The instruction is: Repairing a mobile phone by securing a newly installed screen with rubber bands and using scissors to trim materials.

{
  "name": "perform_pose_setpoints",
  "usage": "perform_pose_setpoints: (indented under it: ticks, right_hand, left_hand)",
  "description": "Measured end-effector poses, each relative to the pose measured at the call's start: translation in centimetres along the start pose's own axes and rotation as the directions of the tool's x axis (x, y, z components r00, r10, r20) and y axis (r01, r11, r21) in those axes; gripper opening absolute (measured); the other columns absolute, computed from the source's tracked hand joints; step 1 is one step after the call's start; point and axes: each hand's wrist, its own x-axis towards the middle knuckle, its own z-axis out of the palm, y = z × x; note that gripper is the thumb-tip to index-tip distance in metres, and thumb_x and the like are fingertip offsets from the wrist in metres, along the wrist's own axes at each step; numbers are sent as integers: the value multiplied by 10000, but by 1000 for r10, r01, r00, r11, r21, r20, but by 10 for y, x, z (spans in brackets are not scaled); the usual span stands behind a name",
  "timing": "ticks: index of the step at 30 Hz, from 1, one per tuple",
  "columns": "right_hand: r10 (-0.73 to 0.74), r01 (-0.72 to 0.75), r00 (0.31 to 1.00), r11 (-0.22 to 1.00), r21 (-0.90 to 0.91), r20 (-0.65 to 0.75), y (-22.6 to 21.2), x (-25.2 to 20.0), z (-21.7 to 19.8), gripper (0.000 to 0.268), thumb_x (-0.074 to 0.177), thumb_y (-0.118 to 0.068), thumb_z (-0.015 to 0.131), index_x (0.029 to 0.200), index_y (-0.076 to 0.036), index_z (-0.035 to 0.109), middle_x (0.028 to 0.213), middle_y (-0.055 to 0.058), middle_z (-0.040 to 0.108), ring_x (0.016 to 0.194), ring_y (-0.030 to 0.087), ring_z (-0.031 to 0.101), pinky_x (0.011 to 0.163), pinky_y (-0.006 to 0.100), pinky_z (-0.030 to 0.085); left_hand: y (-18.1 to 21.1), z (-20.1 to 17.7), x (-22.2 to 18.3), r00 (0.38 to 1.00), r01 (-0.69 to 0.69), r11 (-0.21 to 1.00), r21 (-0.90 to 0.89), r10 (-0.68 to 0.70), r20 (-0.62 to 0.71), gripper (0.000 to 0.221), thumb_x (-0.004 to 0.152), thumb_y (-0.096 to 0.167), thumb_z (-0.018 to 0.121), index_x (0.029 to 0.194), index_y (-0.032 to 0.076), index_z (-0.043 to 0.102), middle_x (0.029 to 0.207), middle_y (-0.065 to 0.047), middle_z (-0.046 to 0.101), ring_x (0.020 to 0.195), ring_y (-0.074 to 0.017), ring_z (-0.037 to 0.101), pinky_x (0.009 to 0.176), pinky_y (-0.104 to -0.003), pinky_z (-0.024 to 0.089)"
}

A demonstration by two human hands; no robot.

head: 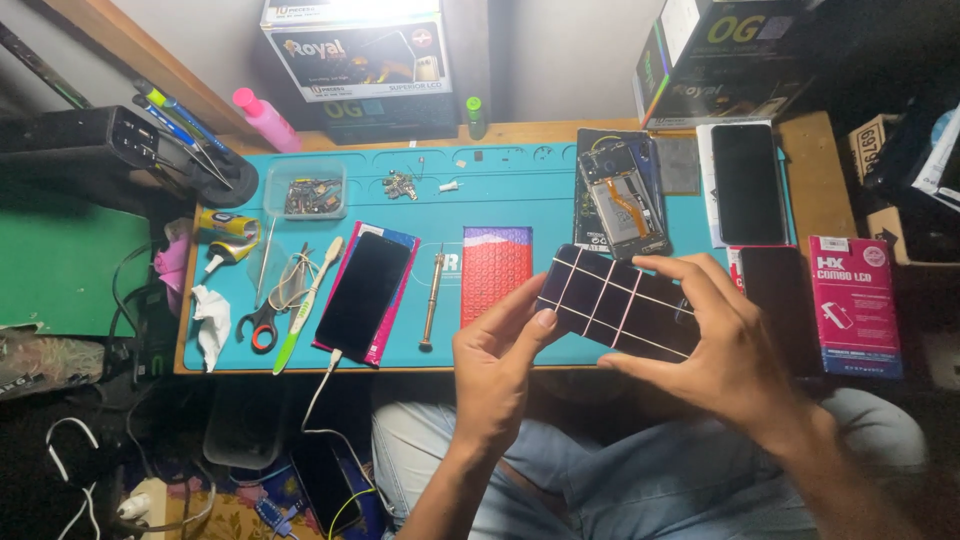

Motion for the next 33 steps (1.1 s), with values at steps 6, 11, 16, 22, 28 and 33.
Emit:
perform_pose_setpoints:
  ticks: [6, 11, 16, 22, 28, 33]
  right_hand:
    - [378, -400, 913, 901, 164, 150, 2, 2, -14, 672, 660, -155, 972, 1298, -77, 777, 918, 102, 851, 660, 154, 757, 540, 270, 580]
    - [428, -503, 862, 790, 351, 273, 12, -5, -10, 366, 773, -21, 904, 1137, -1, 876, 750, 73, 845, 575, 105, 645, 475, 240, 467]
    - [448, -490, 863, 854, 173, 234, 3, -4, -8, 304, 763, -117, 926, 1066, -88, 938, 581, 18, 745, 478, 96, 503, 435, 263, 348]
    - [493, -529, 839, 839, 129, 232, -1, 5, -10, 338, 764, -126, 925, 1101, -97, 928, 584, 48, 780, 460, 110, 512, 422, 268, 351]
    - [499, -532, 833, 842, 94, 238, 6, 9, -7, 355, 743, -170, 944, 1092, -108, 925, 567, 59, 784, 432, 119, 519, 411, 274, 341]
    - [528, -572, 810, 806, 148, 255, 10, 10, -6, 331, 742, -133, 948, 1068, -77, 934, 590, 53, 767, 470, 119, 524, 438, 270, 356]
  left_hand:
    - [-12, -7, -1, 994, 111, 982, -156, -107, 37, 476, 948, 12, 711, 1411, -92, 663, 1264, -251, 775, 1130, -275, 758, 1055, -396, 622]
    - [-8, -11, 8, 987, 147, 985, -91, -140, 83, 527, 928, 57, 689, 1447, -27, 655, 1253, -233, 766, 1120, -271, 743, 1011, -405, 623]
    - [2, -7, 25, 994, -27, 975, 221, 2, 113, 287, 1023, 109, 622, 1186, -29, 813, 1013, -107, 796, 918, -142, 695, 868, -262, 562]
    - [-7, -9, 42, 991, -59, 963, 263, 26, 129, 212, 1005, 90, 662, 1120, 4, 819, 989, -82, 809, 887, -132, 715, 856, -264, 586]
    - [-16, -9, 49, 994, -55, 969, 239, 30, 106, 191, 998, 91, 696, 1115, 3, 818, 974, -83, 801, 867, -136, 718, 814, -269, 602]
    - [-14, -3, 52, 997, -22, 970, 244, 4, 75, 167, 983, 71, 680, 1059, -5, 807, 919, -81, 790, 800, -126, 698, 734, -264, 598]
